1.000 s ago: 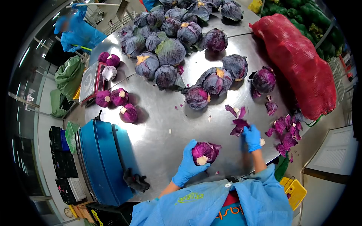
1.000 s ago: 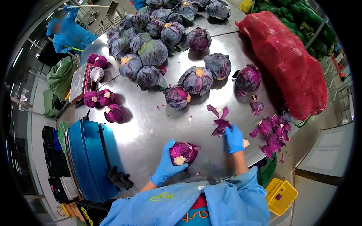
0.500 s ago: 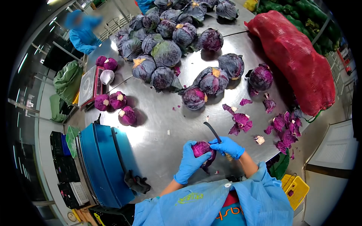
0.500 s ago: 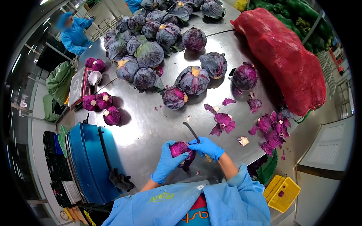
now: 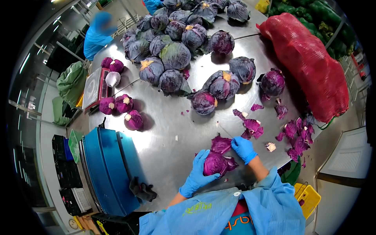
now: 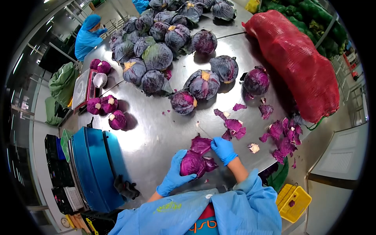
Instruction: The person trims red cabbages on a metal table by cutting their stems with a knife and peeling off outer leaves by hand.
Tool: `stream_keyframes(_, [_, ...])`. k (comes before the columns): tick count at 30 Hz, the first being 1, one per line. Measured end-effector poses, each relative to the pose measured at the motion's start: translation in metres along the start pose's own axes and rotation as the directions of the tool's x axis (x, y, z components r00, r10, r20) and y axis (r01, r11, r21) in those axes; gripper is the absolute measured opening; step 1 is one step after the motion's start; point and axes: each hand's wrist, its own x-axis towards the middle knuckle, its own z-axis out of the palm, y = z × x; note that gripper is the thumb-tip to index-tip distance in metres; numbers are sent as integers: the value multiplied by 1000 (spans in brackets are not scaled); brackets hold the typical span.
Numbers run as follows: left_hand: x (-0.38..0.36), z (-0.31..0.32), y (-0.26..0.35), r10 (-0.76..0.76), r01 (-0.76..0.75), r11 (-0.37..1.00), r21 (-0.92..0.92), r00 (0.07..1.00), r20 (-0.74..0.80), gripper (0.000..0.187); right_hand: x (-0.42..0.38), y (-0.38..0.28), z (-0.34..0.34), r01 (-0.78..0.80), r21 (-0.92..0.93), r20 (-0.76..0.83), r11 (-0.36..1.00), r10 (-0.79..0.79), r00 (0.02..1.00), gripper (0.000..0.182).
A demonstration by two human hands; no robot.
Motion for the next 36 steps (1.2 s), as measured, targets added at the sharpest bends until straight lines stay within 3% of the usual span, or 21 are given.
stream_keyframes(2, [-8, 5, -7, -2, 1, 997, -82, 1000, -15, 97, 1, 3, -12, -3, -76, -50, 997, -1, 999, 19])
stream_keyframes(5, [-7, 3, -14, -59, 62, 964, -257, 998, 20, 101, 2, -4, -30, -138, -193, -139, 971, 112, 984, 17])
stream_keyframes(6, [-4, 2, -17, -103, 107, 952, -288, 994, 27, 102, 2, -16, -44, -101, 1, -87, 995, 100, 991, 17])
stream_keyframes(8, [-6, -1, -22, -203, 207, 915, -346, 978, 48, 103, -4, -41, -65, -51, 392, 18, 919, 48, 999, 21])
stream_keyframes(9, [-6, -1, -26, -216, 219, 907, -361, 975, 49, 104, -8, -42, -64, 24, 588, 111, 809, -110, 988, 34])
stream_keyframes(12, [-2, -2, -47, -251, 249, 883, -397, 967, 48, 106, -5, -76, -84, 122, 549, 336, 827, -352, 874, 35])
stream_keyframes(13, [0, -4, -54, -229, 242, 914, -327, 970, 78, 106, -7, -72, -73, 126, 532, 360, 838, -358, 861, 42])
stream_keyframes(16, [10, -6, -37, -273, 288, 921, -261, 958, 94, 104, -2, -81, -74, 289, 417, 352, 862, -447, 823, 37])
stream_keyframes(19, [16, -8, -29, -360, 390, 819, -422, 921, 151, 104, 1, -73, -75, 256, 418, 401, 871, -430, 809, 35])
stream_keyframes(25, [26, -8, -29, -419, 451, 846, -284, 892, 168, 104, 10, -76, -86, 351, 415, 397, 839, -514, 761, 35])
stream_keyframes(29, [31, -10, -13, -368, 399, 887, -230, 915, 167, 104, 17, -72, -80, 461, 358, 407, 812, -580, 706, 34])
stream_keyframes(34, [36, -8, -14, -275, 288, 954, -80, 951, 138, 102, 14, -61, -78, 432, 284, 486, 856, -517, 704, 34])
stream_keyframes(36, [41, -9, -6, -332, 336, 942, -6, 931, 152, 94, 11, -62, -81, 417, 275, 491, 866, -499, 714, 34])
